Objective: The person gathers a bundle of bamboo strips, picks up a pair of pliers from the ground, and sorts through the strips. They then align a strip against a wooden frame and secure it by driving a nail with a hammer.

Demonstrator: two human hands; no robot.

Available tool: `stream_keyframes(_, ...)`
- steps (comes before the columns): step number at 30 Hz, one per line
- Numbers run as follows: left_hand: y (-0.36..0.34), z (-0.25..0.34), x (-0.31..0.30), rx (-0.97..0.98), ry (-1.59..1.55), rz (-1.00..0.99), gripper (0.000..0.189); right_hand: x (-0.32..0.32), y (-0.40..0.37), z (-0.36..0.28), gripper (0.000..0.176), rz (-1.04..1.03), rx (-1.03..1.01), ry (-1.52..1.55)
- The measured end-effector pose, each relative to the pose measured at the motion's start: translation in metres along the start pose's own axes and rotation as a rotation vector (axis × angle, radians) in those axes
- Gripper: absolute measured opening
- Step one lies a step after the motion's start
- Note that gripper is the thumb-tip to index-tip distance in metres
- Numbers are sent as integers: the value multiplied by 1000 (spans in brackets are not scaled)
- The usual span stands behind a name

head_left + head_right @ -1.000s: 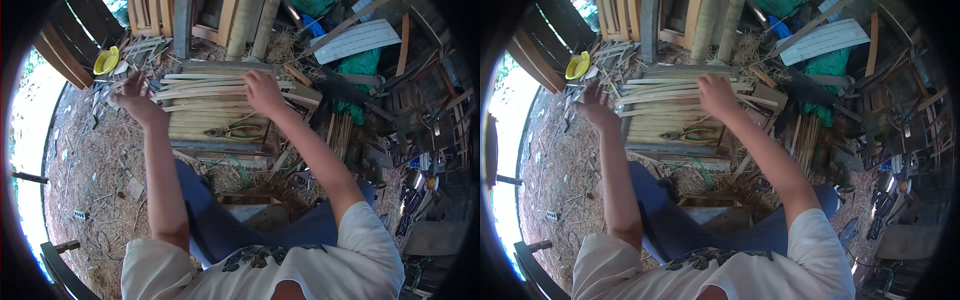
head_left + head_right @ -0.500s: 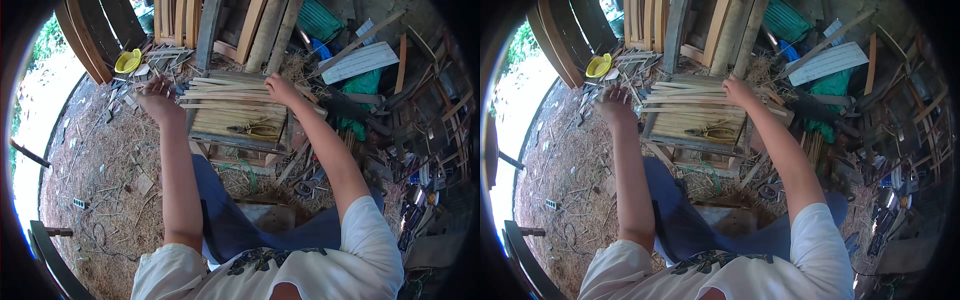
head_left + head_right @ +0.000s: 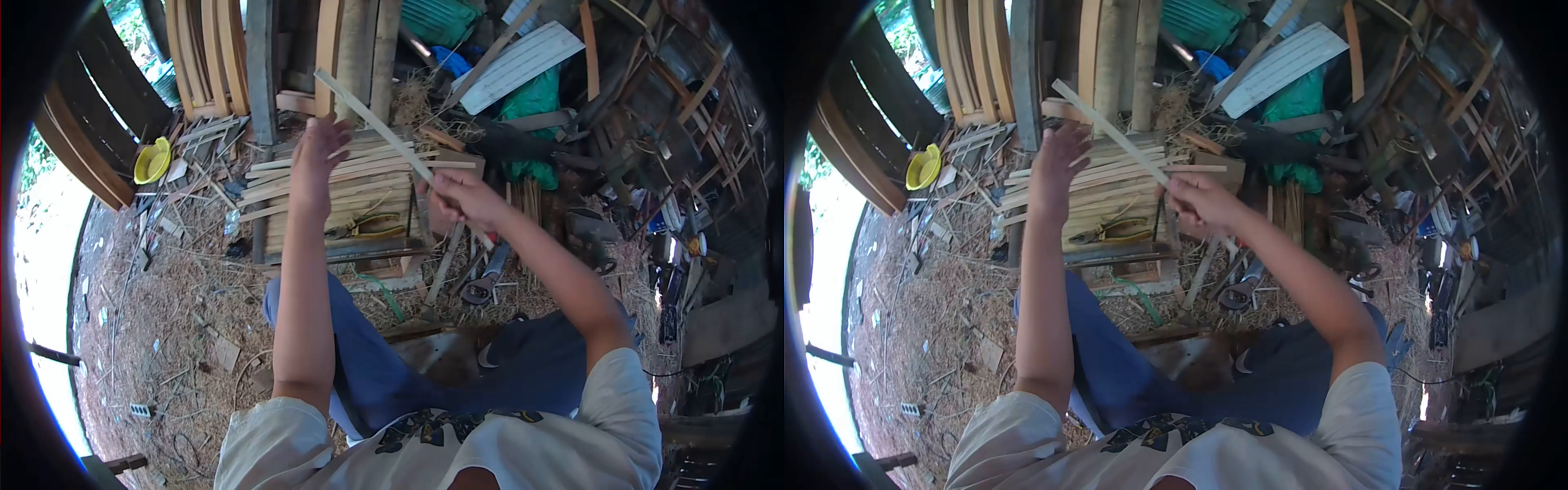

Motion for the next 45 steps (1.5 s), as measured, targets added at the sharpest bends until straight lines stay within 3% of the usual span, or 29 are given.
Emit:
stream_keyframes(4,-13,-13,46,54,115,-81,41,5,-24,9,32,-66,-48,66)
stream_keyframes(8,-16,-20,53,70,96,-95,32,4,-25,23,33,-89,-46,60)
stream_keyframes(11,-31,-4,53,-26,164,-44,34,13,-22,17,32,-68,-71,0)
stream_keyframes(17,-32,-3,50,-35,53,-30,37,17,-12,28,23,103,-143,-136)
stream_keyframes(20,-29,-5,49,-54,73,-58,37,16,-14,26,22,151,-175,-362)
stream_keyframes(24,-25,-11,54,-75,80,-80,39,13,-20,19,25,149,-193,-421)
stream_keyframes(29,-18,-21,55,-76,52,-96,42,-2,-22,28,29,120,-270,-260)
stream_keyframes(30,-15,-22,53,-79,28,-109,41,-9,-27,24,32,107,-170,-311)
stream_keyframes(34,-10,-21,43,-41,-60,-38,39,-44,-41,-11,38,160,-264,-373)
stream_keyframes(37,-2,-17,28,20,-115,38,39,-84,-56,-31,42,289,-209,-299)
stream_keyframes(41,7,-10,5,91,-201,124,34,-119,-76,-39,40,394,-149,-265)
stream_keyframes(45,11,-6,-6,104,-269,180,34,-123,-82,-27,35,348,-114,-193)
Point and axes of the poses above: each hand's wrist, its own y-axis towards the middle knuckle, its own x-axis out of the palm, z = x × y, the point moved 4 cm from there along y, towards the middle knuckle, and after that the axes turned 8 degrees about -x, right-handed, at the moved point
